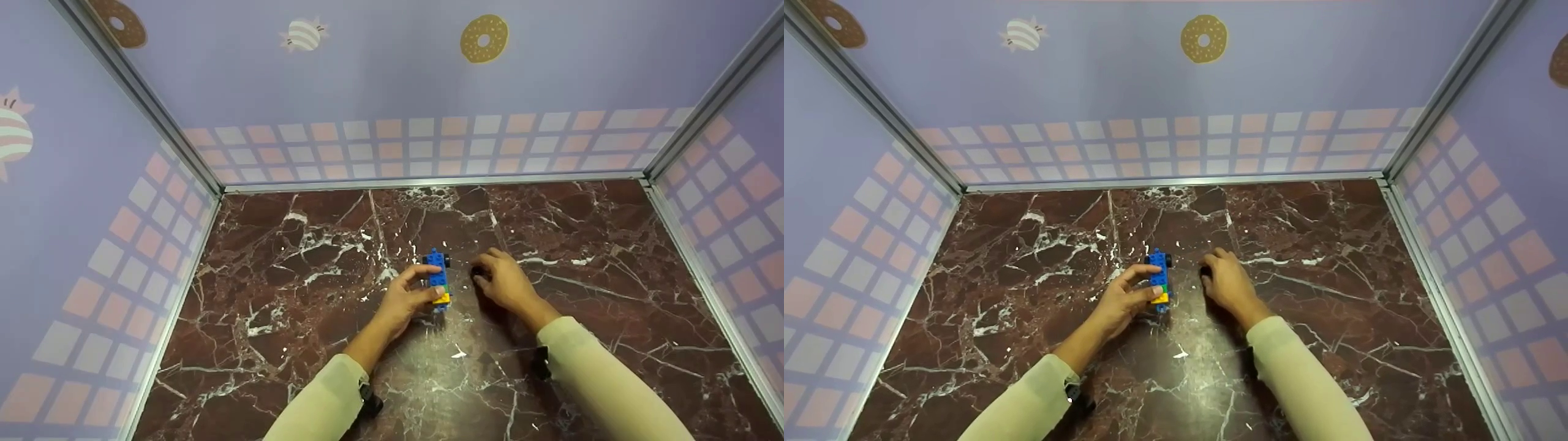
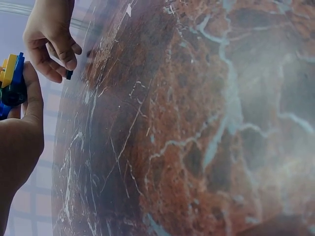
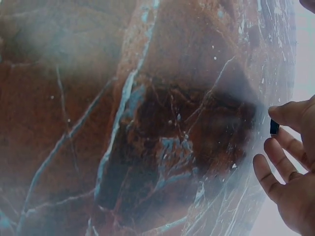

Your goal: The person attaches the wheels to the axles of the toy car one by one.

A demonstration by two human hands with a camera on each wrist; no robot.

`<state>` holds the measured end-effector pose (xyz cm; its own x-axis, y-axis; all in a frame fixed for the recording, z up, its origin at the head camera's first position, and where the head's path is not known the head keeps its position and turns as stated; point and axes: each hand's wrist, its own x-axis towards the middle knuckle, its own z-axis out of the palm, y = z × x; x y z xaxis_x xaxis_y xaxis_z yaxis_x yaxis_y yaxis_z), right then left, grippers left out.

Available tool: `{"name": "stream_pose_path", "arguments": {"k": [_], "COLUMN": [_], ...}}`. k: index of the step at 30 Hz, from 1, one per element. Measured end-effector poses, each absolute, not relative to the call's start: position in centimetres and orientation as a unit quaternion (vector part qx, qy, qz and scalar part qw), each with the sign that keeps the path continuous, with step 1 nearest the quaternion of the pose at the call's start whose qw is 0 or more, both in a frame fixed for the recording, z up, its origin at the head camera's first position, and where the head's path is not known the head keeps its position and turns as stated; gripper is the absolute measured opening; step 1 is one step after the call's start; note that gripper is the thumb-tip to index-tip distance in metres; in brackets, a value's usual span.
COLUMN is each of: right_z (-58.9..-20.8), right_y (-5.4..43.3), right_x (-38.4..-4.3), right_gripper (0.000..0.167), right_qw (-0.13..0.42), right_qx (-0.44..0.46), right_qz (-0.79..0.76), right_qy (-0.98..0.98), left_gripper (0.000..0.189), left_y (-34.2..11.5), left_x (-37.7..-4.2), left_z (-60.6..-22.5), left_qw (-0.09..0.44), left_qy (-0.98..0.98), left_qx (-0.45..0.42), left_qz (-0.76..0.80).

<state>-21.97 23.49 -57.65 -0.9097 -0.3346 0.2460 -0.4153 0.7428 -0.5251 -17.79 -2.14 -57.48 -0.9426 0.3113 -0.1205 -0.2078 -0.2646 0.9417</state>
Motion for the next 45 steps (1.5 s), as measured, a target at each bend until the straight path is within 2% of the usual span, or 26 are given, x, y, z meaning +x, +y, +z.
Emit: {"name": "stream_pose_path", "arguments": {"k": [20, 45], "right_z": [-56.5, -56.3], "right_y": [22.3, 22.3], "right_x": [-21.2, -20.7], "right_gripper": [0.031, 0.028], "right_qw": [0.068, 0.072], "right_qx": [0.208, 0.218], "right_qz": [0.347, 0.378], "right_qy": [-0.912, -0.897], "left_gripper": [0.052, 0.054], "left_y": [-2.0, -1.6], "left_x": [-17.7, -17.8], "left_z": [-57.4, -57.0], "left_qw": [0.161, 0.148], "left_qy": [0.588, 0.566], "left_qx": [0.043, 0.02], "left_qz": [0.792, 0.811]}}
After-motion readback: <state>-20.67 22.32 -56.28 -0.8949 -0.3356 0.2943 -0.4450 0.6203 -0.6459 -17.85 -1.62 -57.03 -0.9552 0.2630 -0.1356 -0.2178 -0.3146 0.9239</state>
